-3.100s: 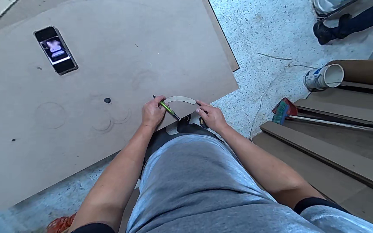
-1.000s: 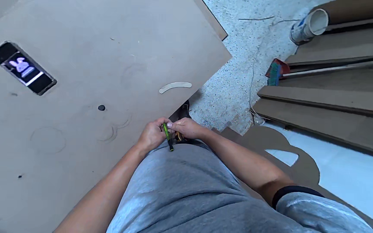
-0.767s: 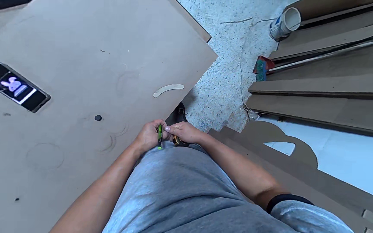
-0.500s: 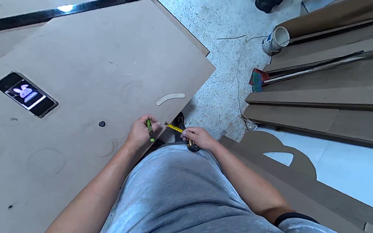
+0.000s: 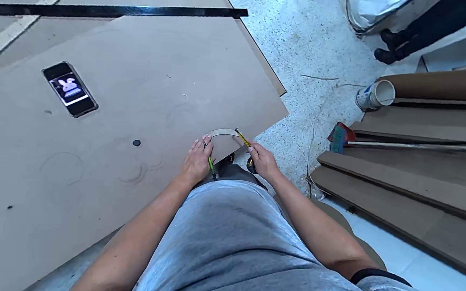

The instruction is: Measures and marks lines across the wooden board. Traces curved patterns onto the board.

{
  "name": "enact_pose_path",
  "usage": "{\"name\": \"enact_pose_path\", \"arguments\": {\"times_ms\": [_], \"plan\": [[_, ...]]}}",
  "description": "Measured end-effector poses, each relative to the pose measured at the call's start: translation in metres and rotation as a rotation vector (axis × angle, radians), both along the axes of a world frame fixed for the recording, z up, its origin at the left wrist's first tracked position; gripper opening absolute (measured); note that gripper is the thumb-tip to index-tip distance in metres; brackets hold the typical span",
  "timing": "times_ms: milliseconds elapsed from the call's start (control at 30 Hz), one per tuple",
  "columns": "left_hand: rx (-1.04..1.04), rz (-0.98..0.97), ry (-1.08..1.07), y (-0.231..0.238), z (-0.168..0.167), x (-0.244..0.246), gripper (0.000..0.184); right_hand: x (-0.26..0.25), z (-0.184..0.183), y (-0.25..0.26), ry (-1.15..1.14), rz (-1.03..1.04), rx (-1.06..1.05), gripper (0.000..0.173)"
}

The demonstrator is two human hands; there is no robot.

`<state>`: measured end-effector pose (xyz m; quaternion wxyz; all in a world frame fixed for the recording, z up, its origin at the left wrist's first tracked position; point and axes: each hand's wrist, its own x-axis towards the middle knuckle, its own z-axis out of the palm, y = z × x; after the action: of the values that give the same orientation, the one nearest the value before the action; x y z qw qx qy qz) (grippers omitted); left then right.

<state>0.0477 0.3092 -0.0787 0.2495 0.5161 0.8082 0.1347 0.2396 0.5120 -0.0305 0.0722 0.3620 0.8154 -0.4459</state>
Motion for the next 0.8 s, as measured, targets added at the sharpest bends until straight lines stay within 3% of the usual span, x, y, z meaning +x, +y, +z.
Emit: {"name": "enact_pose_path", "arguments": {"times_ms": [367,800], "plan": [[-0.026,0.222,0.015,0.021,0.004,-0.001,0.051,0.012,-0.009,0.061,0.007,0.134,-0.007,0.041],[-0.11,0.406,0.018,0.051,0.011,-0.022,0.054,0.027,-0.013,0.071,0.005,0.145,-0.017,0.042]]}}
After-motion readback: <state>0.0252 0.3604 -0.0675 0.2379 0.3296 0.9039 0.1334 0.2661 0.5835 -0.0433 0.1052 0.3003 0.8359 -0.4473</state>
